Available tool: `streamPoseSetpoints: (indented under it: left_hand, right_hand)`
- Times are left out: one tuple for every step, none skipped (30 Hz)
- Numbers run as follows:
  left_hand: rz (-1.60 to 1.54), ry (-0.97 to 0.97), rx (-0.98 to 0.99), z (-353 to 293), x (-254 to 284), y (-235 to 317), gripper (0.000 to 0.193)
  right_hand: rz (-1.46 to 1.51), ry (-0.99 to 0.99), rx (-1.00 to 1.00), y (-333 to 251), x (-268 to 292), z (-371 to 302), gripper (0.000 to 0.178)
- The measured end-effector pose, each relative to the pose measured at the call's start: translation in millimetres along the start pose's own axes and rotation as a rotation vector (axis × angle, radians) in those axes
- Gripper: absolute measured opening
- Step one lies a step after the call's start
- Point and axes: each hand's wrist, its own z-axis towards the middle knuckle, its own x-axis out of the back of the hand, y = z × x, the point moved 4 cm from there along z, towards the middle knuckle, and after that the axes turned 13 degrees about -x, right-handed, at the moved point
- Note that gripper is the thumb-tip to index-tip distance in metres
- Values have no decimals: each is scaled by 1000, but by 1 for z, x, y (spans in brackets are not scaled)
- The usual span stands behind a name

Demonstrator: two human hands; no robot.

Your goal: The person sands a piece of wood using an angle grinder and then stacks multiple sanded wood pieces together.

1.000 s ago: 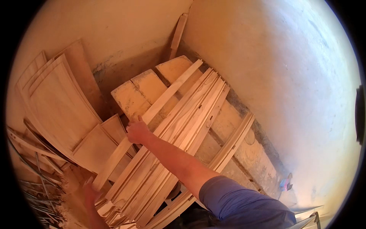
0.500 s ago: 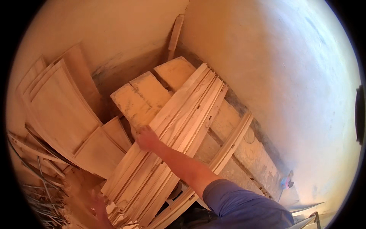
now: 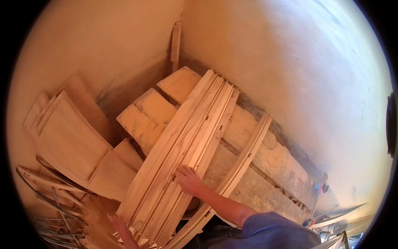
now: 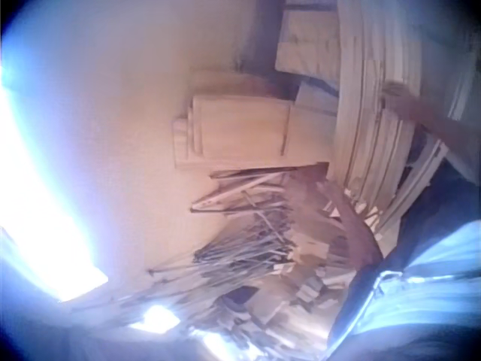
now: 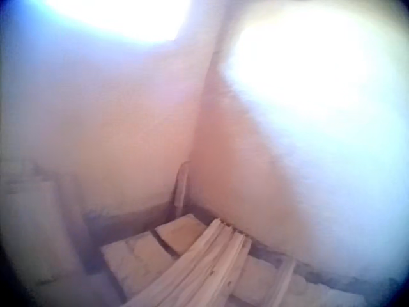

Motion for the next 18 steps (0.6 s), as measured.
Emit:
streamPoseSetpoints:
  left_hand:
    - [-105,-26,69,-8,-8,17,73]
    - [-73,15,115,-13,-9,26,73]
    - [-36,64,162,-16,-6,31,73]
    - [-1,113,208,-19,-2,37,73]
    - [40,80,235,-1,8,0,70]
    - [79,56,260,17,23,-39,67]
    - [116,43,282,35,44,-73,64]
    - [33,-3,323,25,23,-59,58]
    - [-47,-34,363,14,8,-33,53]
    - [-132,-41,399,4,1,-7,49]
    - [-283,-47,395,8,12,-13,48]
    - [-434,-56,388,13,24,-26,48]
    - [-582,-73,382,18,33,-33,49]
    - [-583,-20,404,16,32,-29,43]
    - [-577,16,438,-1,17,-5,37]
    - [-576,70,463,-12,15,10,34]
    - [-653,-7,451,-5,23,-1,39]
    - [-735,-73,428,9,40,-26,45]
  right_hand:
    - [41,41,-72,24,0,-29,52]
    - [85,82,-132,45,1,-52,51]
    - [71,36,-249,54,13,-72,52]
    - [59,-12,-364,58,28,-91,53]
    - [60,8,-370,61,40,-103,53]
    - [64,25,-363,63,46,-110,53]
    - [75,40,-343,60,47,-109,53]
    - [68,65,-369,73,47,-127,52]
    - [67,89,-385,84,47,-141,52]
    - [76,113,-377,89,44,-147,51]
    - [60,124,-349,87,39,-142,49]
    - [41,136,-321,83,32,-135,47]
    - [20,146,-300,80,27,-130,44]
    - [3,112,-323,82,23,-131,43]
    - [-24,74,-366,89,22,-138,42]
    - [-44,36,-389,91,21,-143,40]
    - [-24,67,-365,87,23,-140,38]
    - [0,100,-326,79,24,-132,36]
